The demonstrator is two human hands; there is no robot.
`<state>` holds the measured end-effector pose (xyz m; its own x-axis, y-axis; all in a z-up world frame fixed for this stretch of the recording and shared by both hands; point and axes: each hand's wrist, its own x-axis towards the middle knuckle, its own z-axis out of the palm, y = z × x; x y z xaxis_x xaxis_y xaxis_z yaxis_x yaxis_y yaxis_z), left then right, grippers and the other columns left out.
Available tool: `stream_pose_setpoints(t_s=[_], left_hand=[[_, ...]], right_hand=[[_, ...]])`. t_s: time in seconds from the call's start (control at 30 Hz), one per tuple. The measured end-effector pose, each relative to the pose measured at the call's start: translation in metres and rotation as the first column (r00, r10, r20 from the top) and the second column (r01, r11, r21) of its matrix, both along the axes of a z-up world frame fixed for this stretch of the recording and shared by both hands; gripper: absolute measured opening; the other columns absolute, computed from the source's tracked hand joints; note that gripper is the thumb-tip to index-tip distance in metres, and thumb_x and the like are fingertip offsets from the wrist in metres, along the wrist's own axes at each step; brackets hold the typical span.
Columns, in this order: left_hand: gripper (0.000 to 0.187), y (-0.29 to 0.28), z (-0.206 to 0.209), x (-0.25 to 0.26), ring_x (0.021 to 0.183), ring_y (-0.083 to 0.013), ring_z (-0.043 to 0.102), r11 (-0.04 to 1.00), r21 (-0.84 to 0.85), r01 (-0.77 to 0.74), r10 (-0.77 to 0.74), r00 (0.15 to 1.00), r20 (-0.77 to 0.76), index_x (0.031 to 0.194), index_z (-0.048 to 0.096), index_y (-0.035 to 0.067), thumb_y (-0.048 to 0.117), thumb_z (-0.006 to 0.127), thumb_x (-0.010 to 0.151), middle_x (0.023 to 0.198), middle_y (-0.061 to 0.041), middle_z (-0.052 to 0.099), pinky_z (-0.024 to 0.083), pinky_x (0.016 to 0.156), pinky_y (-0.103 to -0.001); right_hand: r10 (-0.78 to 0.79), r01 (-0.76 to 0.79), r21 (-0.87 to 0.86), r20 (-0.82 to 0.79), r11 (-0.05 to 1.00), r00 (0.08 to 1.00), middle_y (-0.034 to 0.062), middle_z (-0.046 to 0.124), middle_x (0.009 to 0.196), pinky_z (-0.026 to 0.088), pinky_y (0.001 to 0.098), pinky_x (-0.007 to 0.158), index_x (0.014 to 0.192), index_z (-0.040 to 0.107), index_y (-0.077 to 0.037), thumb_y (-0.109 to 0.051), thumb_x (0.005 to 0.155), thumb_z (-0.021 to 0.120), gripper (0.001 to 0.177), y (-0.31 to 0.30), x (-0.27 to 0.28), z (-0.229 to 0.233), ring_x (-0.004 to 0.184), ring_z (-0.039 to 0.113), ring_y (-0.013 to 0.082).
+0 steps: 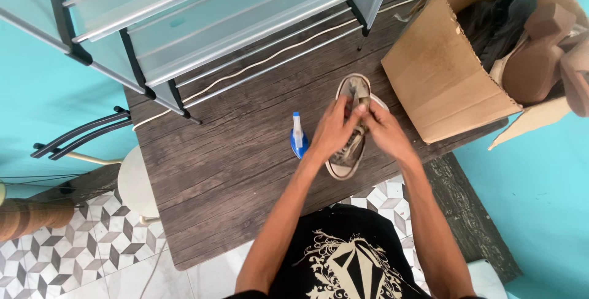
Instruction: The person cleans a single high-top sneaker using a spray bottle, a white brush, and a dark abrasive pad. They spray the shoe, scrub the upper and sole with the brush, and then scrub the sole and upper with the abrasive pad. The person places the cleaned shoe on a metal rack.
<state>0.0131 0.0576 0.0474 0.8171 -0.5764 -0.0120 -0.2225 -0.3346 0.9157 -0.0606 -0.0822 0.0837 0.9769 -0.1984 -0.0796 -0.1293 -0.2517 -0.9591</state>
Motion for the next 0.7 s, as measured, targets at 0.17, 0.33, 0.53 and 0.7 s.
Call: stream_pose_setpoints(t_s=[0.17,0.33,0.53,0.7], left_hand=[[0.031,0.007,0.028,0.010,0.093,-0.0403,0.068,0.998,0.039,0.040,-0.046,0.981,0.188,0.112,0.056,0.003,0.033,0.055,0.105,0.103,-0.020,0.069,0.053,0.077,-0.050],[0.021,0.014,0.036,0.018,0.101,-0.0350,0.067,0.945,0.318,-0.070,-0.117,0.838,0.533,0.105,0.060,0.008,0.017,0.070,0.089,0.103,-0.014,0.070,0.051,0.088,-0.048],[0.034,0.021,0.027,0.004,0.121,-0.0181,0.054,0.943,0.333,0.013,-0.329,0.182,0.926,0.115,0.065,0.010,0.019,0.066,0.082,0.119,-0.004,0.068,0.042,0.106,-0.038],[0.025,0.026,0.026,0.004,0.114,-0.0133,0.055,0.730,0.682,-0.053,-0.681,0.032,0.731,0.100,0.074,0.011,0.027,0.063,0.084,0.109,0.001,0.072,0.037,0.096,-0.030]], right_hand=[[-0.039,0.029,-0.078,-0.135,0.997,0.990,0.0001,0.055,0.083,0.046,0.0339,0.072,0.106,0.062,-0.005,-0.027,0.108,0.050,0.025,-0.007,-0.004,-0.005,0.079,0.052,0.0131],[-0.049,0.042,-0.065,-0.114,0.997,0.992,0.0024,0.049,0.083,0.055,0.0328,0.071,0.096,0.052,-0.002,-0.029,0.110,0.054,0.031,-0.013,-0.005,-0.016,0.078,0.051,0.0126],[-0.062,0.053,-0.074,-0.127,0.996,0.990,-0.0019,0.065,0.094,0.049,0.0343,0.075,0.119,0.059,-0.010,-0.022,0.100,0.047,0.025,-0.014,-0.002,-0.010,0.086,0.058,0.0109],[0.112,-0.139,-0.359,-0.095,0.923,0.989,0.0098,0.065,0.093,0.049,0.0394,0.076,0.111,0.062,-0.004,-0.025,0.107,0.053,0.023,-0.018,0.002,0.011,0.084,0.059,0.0240]])
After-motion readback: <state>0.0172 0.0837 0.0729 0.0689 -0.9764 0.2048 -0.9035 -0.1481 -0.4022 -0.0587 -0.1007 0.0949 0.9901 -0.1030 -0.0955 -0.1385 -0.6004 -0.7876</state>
